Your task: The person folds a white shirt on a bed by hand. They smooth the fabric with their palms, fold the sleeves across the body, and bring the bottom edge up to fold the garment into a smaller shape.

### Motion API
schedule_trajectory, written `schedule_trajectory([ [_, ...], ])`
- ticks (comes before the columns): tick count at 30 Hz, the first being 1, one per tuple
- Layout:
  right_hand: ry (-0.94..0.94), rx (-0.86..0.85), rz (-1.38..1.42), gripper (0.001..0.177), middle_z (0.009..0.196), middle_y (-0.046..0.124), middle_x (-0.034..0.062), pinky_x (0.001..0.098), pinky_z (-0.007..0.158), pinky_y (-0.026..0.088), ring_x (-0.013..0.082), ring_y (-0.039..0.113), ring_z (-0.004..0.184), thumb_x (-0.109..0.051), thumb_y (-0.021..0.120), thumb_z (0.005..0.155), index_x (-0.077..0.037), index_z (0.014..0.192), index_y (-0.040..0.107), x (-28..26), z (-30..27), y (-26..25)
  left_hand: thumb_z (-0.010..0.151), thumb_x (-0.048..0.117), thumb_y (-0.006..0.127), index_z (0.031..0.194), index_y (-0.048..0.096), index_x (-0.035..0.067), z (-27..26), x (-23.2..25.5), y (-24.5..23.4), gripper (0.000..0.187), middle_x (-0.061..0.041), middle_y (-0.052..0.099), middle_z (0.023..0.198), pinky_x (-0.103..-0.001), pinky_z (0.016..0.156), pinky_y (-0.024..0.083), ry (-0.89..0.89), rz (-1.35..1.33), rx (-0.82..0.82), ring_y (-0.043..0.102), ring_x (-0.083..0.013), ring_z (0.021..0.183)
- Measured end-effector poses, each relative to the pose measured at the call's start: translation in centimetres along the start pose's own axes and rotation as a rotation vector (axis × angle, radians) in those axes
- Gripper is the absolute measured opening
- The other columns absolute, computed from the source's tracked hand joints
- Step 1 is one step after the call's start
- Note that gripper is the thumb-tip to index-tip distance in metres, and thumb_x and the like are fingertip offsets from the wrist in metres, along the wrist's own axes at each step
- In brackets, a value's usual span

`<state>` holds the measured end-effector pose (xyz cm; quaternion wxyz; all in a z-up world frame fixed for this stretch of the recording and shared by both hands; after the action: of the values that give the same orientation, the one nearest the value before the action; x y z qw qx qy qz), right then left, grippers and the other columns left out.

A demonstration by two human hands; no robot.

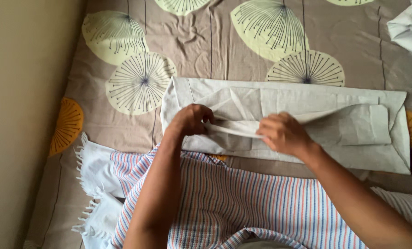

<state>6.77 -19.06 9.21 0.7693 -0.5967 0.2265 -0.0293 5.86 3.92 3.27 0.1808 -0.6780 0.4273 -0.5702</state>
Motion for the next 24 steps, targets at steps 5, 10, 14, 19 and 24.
schedule_trajectory([
  [5, 0.016, 0.071, 0.071, 0.012, 0.085, 0.071, 0.0016, 0.0382, 0.072, 0.049, 0.0198, 0.066, 0.084, -0.012, 0.085, 0.074, -0.009, 0.083, 0.078, -2.9, -0.5, -1.8, 0.058, 0.013, 0.092, 0.097, 0.08, 0.017, -0.2, -0.9, -0.1, 0.041, -0.005, 0.075, 0.097, -0.037, 0.081, 0.059, -0.041, -0.011, -0.054, 0.072, -0.0219, 0.093],
  [10, 0.0, 0.071, 0.236, 0.009, 0.095, 0.076, 0.0034, 0.039, 0.082, 0.052, 0.0219, 0.069, 0.09, -0.006, 0.08, 0.068, -0.008, 0.071, 0.073, -2.7, 0.8, -4.1, 0.058, 0.02, 0.095, 0.094, 0.082, 0.015, -0.5, -0.9, 0.5, 0.039, -0.007, 0.073, 0.109, -0.036, 0.089, 0.057, -0.026, -0.083, -0.137, 0.069, -0.0239, 0.104],
  [14, 0.054, -0.098, 0.395, 0.007, 0.093, 0.08, 0.0025, 0.0367, 0.082, 0.056, 0.0189, 0.073, 0.084, -0.003, 0.079, 0.069, -0.007, 0.072, 0.073, -2.6, 0.6, -3.1, 0.061, 0.032, 0.095, 0.098, 0.082, 0.016, -1.2, -0.5, 0.8, 0.043, -0.008, 0.074, 0.113, -0.04, 0.09, 0.056, -0.037, -0.09, -0.26, 0.068, -0.0262, 0.107],
  [19, 0.144, -0.167, 0.559, 0.012, 0.09, 0.08, 0.0062, 0.0363, 0.08, 0.059, 0.0207, 0.075, 0.087, -0.004, 0.079, 0.072, -0.004, 0.084, 0.077, -2.3, 0.1, -4.0, 0.08, 0.042, 0.077, 0.123, 0.075, 0.022, -0.2, 0.1, -0.5, 0.048, -0.006, 0.078, 0.123, -0.04, 0.092, 0.058, -0.057, -0.337, -0.176, 0.072, -0.0246, 0.107],
  [24, 0.093, -0.198, 0.548, 0.016, 0.09, 0.081, 0.0066, 0.0366, 0.082, 0.058, 0.0209, 0.076, 0.087, -0.006, 0.08, 0.071, -0.005, 0.086, 0.079, -3.0, 0.4, -4.3, 0.077, 0.039, 0.083, 0.134, 0.064, 0.015, 0.3, 4.0, 1.0, 0.064, -0.009, 0.069, 0.132, -0.041, 0.095, 0.055, 0.16, -0.431, -0.334, 0.068, -0.028, 0.113],
])
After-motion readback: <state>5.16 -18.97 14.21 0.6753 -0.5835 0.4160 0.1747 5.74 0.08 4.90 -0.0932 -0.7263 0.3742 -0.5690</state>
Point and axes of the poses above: each hand's wrist, its own z-axis towards the middle knuckle, its own y-axis out of the palm, x = y × z, the point moved 9 cm from there along z, towards the middle knuckle
